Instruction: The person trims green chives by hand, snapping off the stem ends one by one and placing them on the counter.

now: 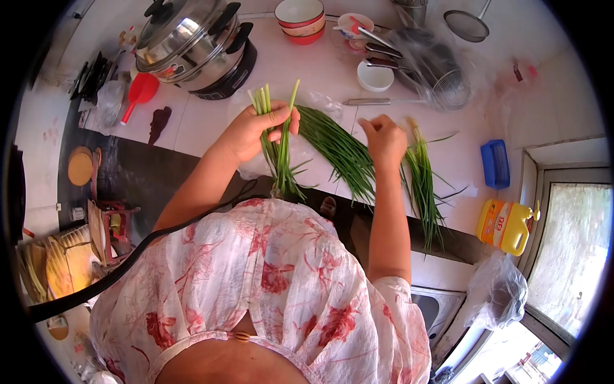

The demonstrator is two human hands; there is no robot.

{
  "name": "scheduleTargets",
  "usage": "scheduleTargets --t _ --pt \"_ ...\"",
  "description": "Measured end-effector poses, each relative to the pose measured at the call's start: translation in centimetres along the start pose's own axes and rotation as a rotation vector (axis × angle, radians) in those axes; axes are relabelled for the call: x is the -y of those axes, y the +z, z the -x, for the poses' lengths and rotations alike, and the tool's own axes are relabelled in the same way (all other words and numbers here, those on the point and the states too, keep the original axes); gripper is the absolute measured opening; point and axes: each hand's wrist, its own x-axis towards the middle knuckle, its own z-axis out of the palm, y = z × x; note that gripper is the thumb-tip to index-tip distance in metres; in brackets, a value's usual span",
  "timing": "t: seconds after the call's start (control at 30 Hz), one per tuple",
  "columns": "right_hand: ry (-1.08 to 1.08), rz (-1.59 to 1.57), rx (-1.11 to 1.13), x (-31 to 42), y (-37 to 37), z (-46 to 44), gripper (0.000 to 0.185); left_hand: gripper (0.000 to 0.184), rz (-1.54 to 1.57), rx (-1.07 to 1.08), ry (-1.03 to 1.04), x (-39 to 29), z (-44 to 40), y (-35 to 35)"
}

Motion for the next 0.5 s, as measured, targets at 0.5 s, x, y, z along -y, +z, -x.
scheduleTargets --t 0.5 --pt "0.041 0.512 0.007 -8.2 0.6 0.4 0.026 0.028 0.065 -0.336 0.218 -1.1 2.3 -3.5"
